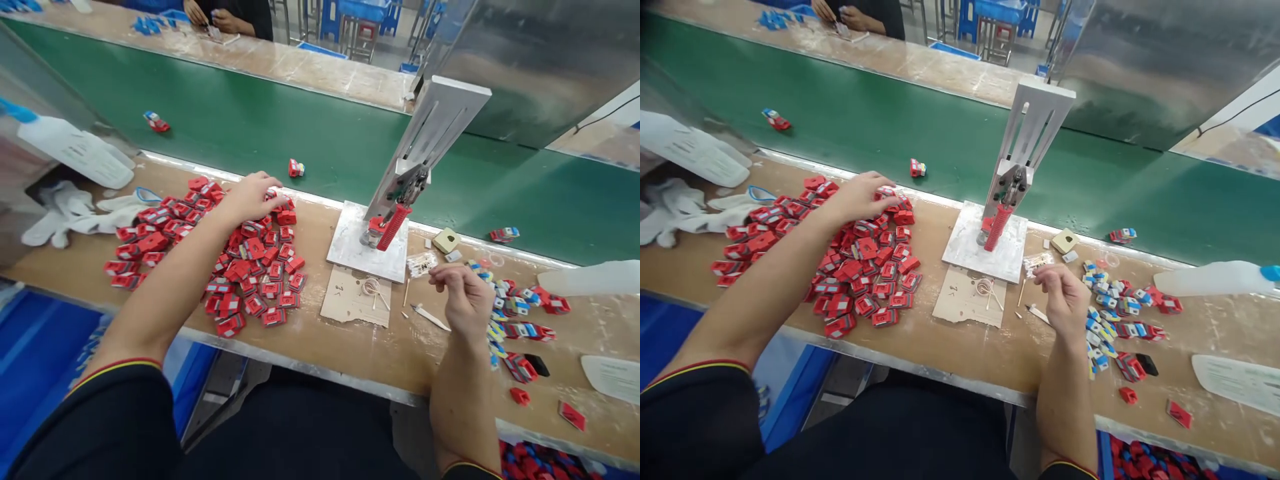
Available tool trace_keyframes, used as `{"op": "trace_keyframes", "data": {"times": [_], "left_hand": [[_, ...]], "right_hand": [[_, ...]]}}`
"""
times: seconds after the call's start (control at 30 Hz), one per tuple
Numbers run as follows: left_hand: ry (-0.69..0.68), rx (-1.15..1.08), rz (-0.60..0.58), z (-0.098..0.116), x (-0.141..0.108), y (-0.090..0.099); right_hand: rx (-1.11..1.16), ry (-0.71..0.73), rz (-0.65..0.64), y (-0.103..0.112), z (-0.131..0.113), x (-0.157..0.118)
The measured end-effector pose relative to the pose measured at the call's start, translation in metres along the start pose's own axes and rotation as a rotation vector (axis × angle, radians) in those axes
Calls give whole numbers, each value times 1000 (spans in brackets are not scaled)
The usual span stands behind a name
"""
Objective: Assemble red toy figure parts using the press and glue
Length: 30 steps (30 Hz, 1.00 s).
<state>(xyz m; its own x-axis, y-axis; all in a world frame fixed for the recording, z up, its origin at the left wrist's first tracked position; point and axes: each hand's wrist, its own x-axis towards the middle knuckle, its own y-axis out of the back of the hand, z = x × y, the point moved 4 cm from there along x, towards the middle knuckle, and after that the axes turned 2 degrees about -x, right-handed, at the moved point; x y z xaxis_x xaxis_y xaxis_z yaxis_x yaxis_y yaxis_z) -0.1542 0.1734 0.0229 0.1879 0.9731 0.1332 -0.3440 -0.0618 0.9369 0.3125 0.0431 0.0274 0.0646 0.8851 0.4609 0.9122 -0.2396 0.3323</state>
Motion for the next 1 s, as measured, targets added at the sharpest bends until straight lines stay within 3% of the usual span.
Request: {"op": "trace_keyframes", "data": {"times": [0.17, 0.33, 0.47, 0.6, 0.7, 0.8, 0.87, 0.93, 0.97, 1.0], "left_hand": [[-54, 166, -391, 16, 39, -38], [-156, 162, -422, 27, 15, -45], [-242, 156, -384, 43, -20, -51], [-288, 122, -339, 63, -30, -55], [-304, 49, -282, 77, -22, -43], [-326, -89, -211, 94, -21, -19], [-332, -230, -127, 108, -36, -4], [-275, -598, 158, 122, -65, 14], [-247, -786, 247, 130, -85, 16], [-220, -974, 257, 141, -105, 13]], "right_hand": [[-50, 80, -158, -23, 7, -9], [-141, 121, -228, -16, 17, -17], [-149, 167, -238, -12, 15, -19], [-174, 206, -272, -16, 8, -18], [-189, 220, -286, -19, 4, -18], [-195, 220, -286, -19, -1, -18], [-189, 222, -312, -18, -4, -19], [-187, 230, -386, -20, -5, -21], [-191, 233, -441, -22, -5, -23], [-196, 238, -505, -25, -5, -25]]}}
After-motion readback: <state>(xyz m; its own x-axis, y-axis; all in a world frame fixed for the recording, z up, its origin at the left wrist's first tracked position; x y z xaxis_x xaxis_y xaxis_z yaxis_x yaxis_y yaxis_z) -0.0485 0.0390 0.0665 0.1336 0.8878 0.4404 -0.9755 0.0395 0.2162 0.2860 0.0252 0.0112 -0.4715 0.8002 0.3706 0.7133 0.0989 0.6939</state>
